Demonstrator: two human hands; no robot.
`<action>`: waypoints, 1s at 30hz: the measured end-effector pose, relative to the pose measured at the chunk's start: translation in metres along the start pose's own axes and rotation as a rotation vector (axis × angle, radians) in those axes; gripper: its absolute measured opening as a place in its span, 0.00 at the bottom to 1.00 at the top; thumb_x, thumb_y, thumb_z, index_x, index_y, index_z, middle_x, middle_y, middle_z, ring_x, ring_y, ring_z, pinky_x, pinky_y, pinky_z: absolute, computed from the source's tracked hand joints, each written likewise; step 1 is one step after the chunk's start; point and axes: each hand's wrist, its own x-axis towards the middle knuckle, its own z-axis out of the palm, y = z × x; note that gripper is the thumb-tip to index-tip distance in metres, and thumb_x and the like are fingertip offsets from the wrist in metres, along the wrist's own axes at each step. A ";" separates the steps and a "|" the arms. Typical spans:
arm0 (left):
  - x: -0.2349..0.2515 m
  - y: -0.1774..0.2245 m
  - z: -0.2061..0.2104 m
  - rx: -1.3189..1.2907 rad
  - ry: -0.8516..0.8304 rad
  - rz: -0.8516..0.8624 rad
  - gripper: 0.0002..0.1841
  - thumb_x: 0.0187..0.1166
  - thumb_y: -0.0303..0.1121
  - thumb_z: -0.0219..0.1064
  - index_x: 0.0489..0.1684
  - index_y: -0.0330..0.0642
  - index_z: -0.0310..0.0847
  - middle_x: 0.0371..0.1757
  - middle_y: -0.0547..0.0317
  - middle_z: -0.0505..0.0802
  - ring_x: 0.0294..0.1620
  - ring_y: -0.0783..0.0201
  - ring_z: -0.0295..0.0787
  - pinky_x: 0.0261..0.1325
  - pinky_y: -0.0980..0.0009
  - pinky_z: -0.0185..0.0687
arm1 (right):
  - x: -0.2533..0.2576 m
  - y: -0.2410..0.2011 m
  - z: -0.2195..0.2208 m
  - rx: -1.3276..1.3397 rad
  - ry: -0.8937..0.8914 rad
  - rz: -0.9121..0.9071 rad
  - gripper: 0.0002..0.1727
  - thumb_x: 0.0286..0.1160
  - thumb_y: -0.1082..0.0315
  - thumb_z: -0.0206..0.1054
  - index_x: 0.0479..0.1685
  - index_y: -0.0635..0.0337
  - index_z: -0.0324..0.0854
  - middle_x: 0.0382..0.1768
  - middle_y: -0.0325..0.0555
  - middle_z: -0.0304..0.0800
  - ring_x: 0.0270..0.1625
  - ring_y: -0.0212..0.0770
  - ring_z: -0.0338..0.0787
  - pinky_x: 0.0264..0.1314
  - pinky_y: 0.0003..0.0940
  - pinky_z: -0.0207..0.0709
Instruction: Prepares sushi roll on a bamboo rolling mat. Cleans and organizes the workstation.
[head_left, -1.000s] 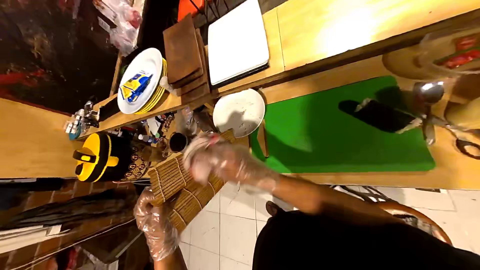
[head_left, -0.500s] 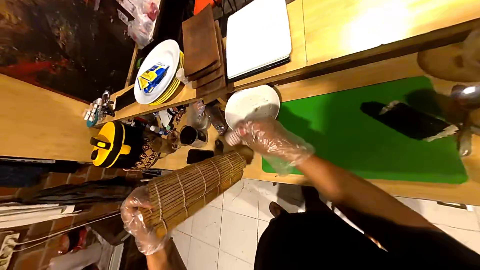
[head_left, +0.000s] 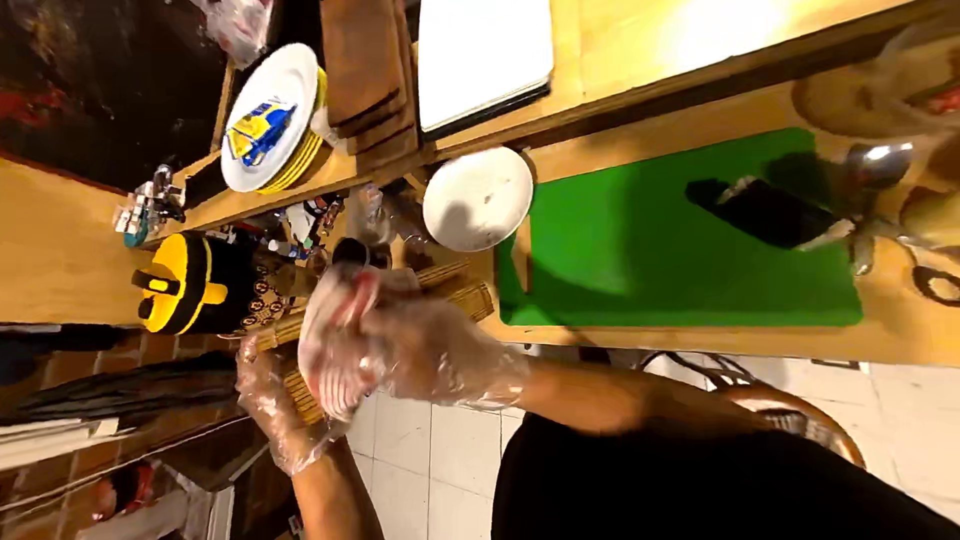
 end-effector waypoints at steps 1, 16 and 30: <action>-0.003 0.007 -0.003 0.027 0.008 -0.015 0.19 0.91 0.24 0.45 0.73 0.21 0.70 0.62 0.41 0.85 0.59 0.76 0.81 0.65 0.81 0.73 | -0.008 0.006 0.004 0.103 -0.081 -0.008 0.11 0.76 0.67 0.71 0.53 0.56 0.91 0.49 0.45 0.95 0.54 0.40 0.93 0.57 0.42 0.88; -0.027 -0.011 -0.008 -0.501 0.004 0.041 0.15 0.90 0.24 0.42 0.62 0.27 0.73 0.45 0.66 0.89 0.47 0.83 0.86 0.54 0.82 0.85 | -0.004 -0.009 0.008 0.002 -0.165 0.071 0.14 0.80 0.66 0.66 0.59 0.48 0.91 0.54 0.38 0.95 0.58 0.37 0.93 0.59 0.40 0.88; -0.026 -0.098 -0.037 -1.202 0.047 -0.316 0.20 0.86 0.28 0.37 0.37 0.46 0.78 0.29 0.64 0.93 0.34 0.73 0.94 0.37 0.74 0.92 | -0.063 0.121 -0.029 -0.708 -0.726 0.575 0.40 0.68 0.55 0.77 0.83 0.60 0.72 0.82 0.68 0.70 0.85 0.69 0.67 0.86 0.70 0.55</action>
